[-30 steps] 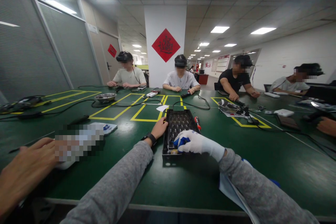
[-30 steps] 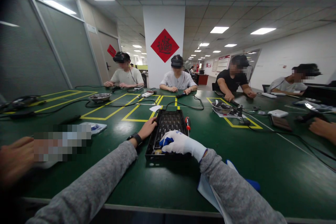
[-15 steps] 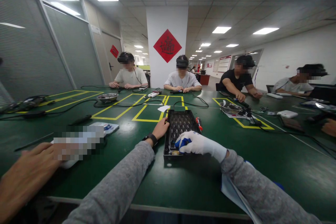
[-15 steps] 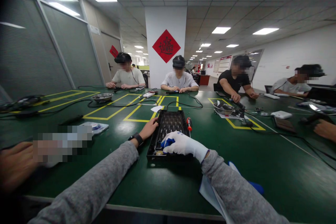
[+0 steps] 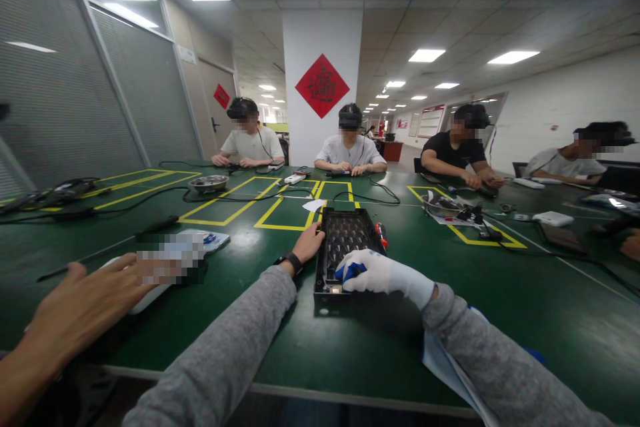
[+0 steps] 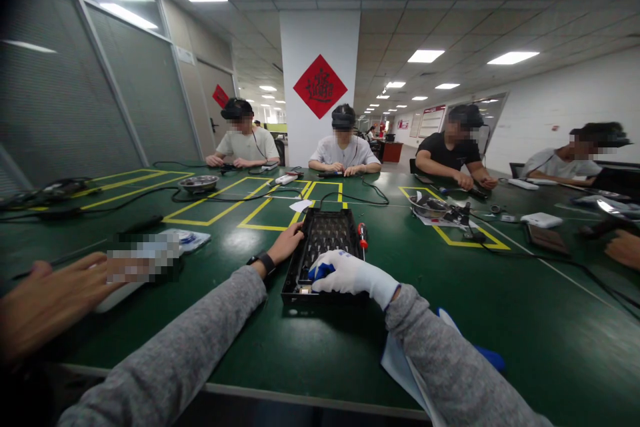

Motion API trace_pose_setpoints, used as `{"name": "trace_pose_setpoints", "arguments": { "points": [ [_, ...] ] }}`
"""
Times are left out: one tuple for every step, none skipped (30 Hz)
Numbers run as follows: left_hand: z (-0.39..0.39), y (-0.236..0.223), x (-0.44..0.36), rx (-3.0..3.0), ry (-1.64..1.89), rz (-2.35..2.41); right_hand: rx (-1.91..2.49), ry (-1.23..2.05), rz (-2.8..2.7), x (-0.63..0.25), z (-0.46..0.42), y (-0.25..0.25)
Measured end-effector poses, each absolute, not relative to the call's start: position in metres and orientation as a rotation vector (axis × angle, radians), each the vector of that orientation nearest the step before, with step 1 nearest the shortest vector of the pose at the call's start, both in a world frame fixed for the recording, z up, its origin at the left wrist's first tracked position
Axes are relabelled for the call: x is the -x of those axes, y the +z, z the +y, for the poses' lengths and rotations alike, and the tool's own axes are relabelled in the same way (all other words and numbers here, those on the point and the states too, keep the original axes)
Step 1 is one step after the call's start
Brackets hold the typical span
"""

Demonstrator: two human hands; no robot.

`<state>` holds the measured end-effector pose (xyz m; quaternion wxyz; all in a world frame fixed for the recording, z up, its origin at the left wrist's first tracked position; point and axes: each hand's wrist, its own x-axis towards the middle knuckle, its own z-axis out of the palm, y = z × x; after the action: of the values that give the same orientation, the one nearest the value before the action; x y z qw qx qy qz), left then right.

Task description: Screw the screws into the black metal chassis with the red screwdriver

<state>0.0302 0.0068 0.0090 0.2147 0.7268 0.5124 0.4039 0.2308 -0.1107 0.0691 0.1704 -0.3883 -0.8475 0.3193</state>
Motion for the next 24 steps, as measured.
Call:
{"name": "trace_pose_setpoints", "arguments": {
  "points": [
    [0.0063,0.0093,-0.0303,-2.018,1.119,1.424,1.117,0.937,-2.390,-0.2310,-0.1103,0.0689],
    [0.0059,0.0095,-0.0304,-2.022,1.119,1.428,1.123,0.961,-2.372,-0.2312,-0.1099,0.0687],
    [0.0056,0.0096,-0.0305,-2.026,1.120,1.431,1.122,0.980,-2.359,-0.2315,-0.1096,0.0685],
    [0.0054,0.0097,-0.0307,-2.033,1.119,1.436,1.118,0.993,-2.351,-0.2318,-0.1094,0.0684],
    [0.0053,0.0097,-0.0309,-2.041,1.116,1.443,1.114,1.004,-2.346,-0.2321,-0.1094,0.0684],
    [0.0052,0.0096,-0.0310,-2.049,1.110,1.452,1.112,1.016,-2.344,-0.2324,-0.1096,0.0687],
    [0.0053,0.0095,-0.0310,-2.055,1.100,1.465,1.109,1.023,-2.345,-0.2326,-0.1099,0.0691],
    [0.0055,0.0092,-0.0309,-2.057,1.088,1.482,1.102,1.018,-2.346,-0.2327,-0.1103,0.0696],
    [0.0057,0.0088,-0.0308,-2.055,1.076,1.507,1.090,0.997,-2.347,-0.2327,-0.1108,0.0702],
    [0.0060,0.0083,-0.0305,-2.050,1.064,1.536,1.074,0.965,-2.355,-0.2326,-0.1112,0.0707],
    [0.0063,0.0079,-0.0301,-2.042,1.056,1.566,1.061,0.928,-2.366,-0.2324,-0.1116,0.0711],
    [0.0067,0.0073,-0.0298,-2.034,1.049,1.596,1.055,0.894,-2.379,-0.2323,-0.1117,0.0711],
    [0.0071,0.0069,-0.0295,-2.028,1.044,1.622,1.061,0.874,-2.395,-0.2322,-0.1116,0.0709],
    [0.0075,0.0064,-0.0292,-2.025,1.042,1.639,1.081,0.874,-2.410,-0.2323,-0.1113,0.0703],
    [0.0079,0.0060,-0.0291,-2.024,1.039,1.650,1.107,0.888,-2.421,-0.2325,-0.1108,0.0695],
    [0.0082,0.0058,-0.0291,-2.024,1.037,1.656,1.132,0.906,-2.427,-0.2328,-0.1100,0.0686],
    [0.0085,0.0056,-0.0291,-2.024,1.035,1.659,1.148,0.924,-2.429,-0.2331,-0.1092,0.0675],
    [0.0087,0.0055,-0.0293,-2.024,1.034,1.660,1.153,0.936,-2.428,-0.2333,-0.1084,0.0666],
    [0.0087,0.0056,-0.0295,-2.024,1.033,1.660,1.146,0.940,-2.425,-0.2334,-0.1077,0.0658],
    [0.0086,0.0058,-0.0297,-2.023,1.033,1.659,1.133,0.940,-2.418,-0.2333,-0.1071,0.0652],
    [0.0082,0.0062,-0.0300,-2.022,1.034,1.657,1.118,0.941,-2.409,-0.2332,-0.1068,0.0649],
    [0.0076,0.0068,-0.0303,-2.021,1.035,1.655,1.106,0.943,-2.399,-0.2330,-0.1068,0.0648],
    [0.0067,0.0076,-0.0307,-2.018,1.037,1.654,1.097,0.949,-2.393,-0.2328,-0.1069,0.0649],
    [0.0057,0.0085,-0.0310,-2.015,1.038,1.653,1.091,0.958,-2.393,-0.2327,-0.1072,0.0652]
  ]
}}
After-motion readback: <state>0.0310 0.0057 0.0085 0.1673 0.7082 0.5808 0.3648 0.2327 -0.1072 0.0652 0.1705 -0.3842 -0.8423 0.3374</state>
